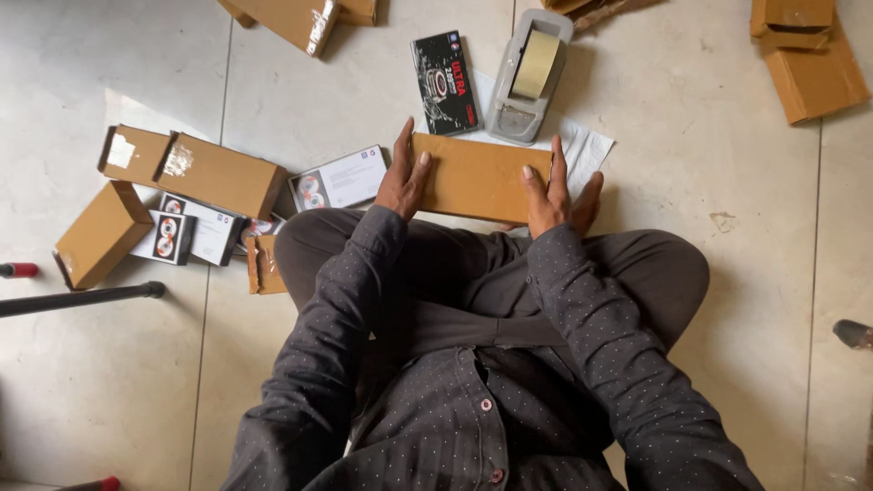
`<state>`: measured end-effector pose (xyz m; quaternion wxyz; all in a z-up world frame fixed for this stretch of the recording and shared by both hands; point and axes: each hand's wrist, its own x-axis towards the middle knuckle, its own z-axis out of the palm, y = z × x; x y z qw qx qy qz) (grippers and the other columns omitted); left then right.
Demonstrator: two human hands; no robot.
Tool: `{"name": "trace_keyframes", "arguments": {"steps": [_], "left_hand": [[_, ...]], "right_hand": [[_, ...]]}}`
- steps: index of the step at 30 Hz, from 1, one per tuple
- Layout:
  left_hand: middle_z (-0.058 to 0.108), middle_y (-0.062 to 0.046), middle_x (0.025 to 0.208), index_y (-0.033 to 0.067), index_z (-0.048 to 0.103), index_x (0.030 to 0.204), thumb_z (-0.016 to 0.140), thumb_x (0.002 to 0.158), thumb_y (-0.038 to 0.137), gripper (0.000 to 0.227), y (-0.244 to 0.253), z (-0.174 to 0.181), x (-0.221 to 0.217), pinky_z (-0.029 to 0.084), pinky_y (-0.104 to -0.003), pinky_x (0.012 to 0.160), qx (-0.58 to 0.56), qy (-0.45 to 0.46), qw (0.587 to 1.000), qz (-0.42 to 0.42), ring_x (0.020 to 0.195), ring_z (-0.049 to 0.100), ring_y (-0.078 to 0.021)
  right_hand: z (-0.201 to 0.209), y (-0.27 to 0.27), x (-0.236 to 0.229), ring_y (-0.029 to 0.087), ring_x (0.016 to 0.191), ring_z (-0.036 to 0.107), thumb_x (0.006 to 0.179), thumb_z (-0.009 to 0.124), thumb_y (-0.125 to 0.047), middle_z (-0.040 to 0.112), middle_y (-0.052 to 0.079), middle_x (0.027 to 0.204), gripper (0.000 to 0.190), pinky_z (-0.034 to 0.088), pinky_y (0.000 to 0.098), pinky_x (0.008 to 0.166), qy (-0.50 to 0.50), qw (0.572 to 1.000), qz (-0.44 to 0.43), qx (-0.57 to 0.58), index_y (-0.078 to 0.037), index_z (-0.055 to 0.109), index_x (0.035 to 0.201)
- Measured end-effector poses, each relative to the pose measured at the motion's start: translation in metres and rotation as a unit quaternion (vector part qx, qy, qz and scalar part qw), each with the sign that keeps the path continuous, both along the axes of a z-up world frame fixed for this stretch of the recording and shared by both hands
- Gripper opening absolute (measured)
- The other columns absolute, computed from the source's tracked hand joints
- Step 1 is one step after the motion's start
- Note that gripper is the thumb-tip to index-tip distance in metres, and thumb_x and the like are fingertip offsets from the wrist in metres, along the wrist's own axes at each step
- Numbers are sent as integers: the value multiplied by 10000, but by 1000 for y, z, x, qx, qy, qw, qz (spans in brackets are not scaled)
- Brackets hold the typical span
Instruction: The person sits on the floor and packs smartwatches into small cardboard boxes. They open a product box, remove the watch and accessories, place them into a shipping box, and seal it with tape. The process is repeated for multiple units.
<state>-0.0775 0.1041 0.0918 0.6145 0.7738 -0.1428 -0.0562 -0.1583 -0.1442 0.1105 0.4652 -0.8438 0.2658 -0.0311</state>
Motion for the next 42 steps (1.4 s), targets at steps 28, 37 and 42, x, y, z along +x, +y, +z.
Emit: {"name": "trace_keyframes", "arguments": {"steps": [28,37,42], "left_hand": [[455,-229,1141,143,396,1479,536,919,636,759,-91,-67,21,531,-485,660,459,27,884,85,846,573,-381],[514,-167,1080,138,591,1181,507,1058,485,377,-103,-89,26,503,-505,721,420,1,891,173,887,600,-358],[520,-167,996,106,605,1060,548,992,491,394,-109,-73,26,466,-502,699,431,-10,876,219,866,581,-345]], "right_hand": [[-70,24,58,402,1137,467,846,616,-772,480,246,1293,1116,381,538,957,139,943,43,-300,-45,193,1580],[-105,16,79,370,1207,526,1122,521,-545,518,204,1304,521,443,521,990,109,949,-15,-295,-153,461,1460],[-106,25,80,389,1087,500,891,612,-674,514,225,1177,727,413,534,880,76,926,2,-371,-79,490,1292]]}}
